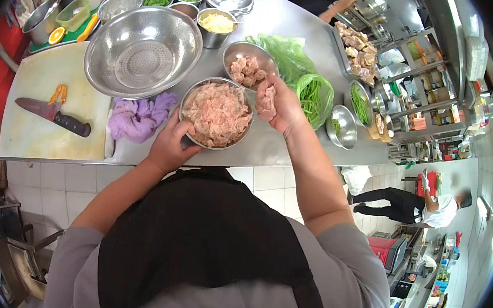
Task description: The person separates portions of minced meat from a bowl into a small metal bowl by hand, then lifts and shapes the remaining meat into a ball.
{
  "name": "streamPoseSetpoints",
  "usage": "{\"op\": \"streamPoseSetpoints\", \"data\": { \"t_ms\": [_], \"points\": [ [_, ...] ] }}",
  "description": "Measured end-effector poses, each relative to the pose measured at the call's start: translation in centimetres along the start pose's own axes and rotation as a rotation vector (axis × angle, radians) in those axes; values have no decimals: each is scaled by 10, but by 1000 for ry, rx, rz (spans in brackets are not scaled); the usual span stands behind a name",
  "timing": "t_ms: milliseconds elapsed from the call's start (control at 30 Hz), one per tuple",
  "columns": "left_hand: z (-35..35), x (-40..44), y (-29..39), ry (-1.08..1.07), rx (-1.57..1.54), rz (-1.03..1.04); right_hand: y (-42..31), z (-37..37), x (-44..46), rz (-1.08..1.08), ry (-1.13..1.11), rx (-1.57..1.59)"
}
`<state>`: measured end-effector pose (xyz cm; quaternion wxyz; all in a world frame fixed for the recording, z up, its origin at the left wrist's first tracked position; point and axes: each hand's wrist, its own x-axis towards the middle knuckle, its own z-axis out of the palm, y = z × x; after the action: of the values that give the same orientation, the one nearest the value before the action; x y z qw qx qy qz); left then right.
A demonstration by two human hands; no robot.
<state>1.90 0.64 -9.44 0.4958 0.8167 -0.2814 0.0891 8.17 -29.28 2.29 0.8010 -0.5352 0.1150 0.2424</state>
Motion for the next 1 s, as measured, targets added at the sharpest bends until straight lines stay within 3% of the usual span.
{"op": "streamPoseSetpoints", "data": {
  "t_ms": [300, 400, 600, 700, 733, 833, 867, 967, 1000],
  "points": [
    [0, 1, 2, 21, -37, 20, -16, 17, 9, -202, 252, -364],
    [-1, 1, 0, -19, -60, -12, -19, -12, 48, -381, 441, -673],
    [1, -1, -4, 0, -23, 7, -22, -7, 71, -401, 491, -1071],
    [9, -7, -13, 18, 65, -6, -30, -4, 62, -406, 458, -1204],
    [6, -7, -12, -32, -6, -51, -35, 6, 51, -319, 383, -1106],
    [3, -6, -6, 12, 11, -32, -25, 27, 12, -362, -53, -1262],
    [6, -6, -9, 39, 15, -7, -25, 46, -8, -269, -100, -1461],
    [1, -2, -2, 40, 18, 32, -6, 60, -31, -178, -17, -1973],
    [1, -2, -1, 24, 7, 24, 4, 60, -35, -195, 8, -1985]
  ]
}}
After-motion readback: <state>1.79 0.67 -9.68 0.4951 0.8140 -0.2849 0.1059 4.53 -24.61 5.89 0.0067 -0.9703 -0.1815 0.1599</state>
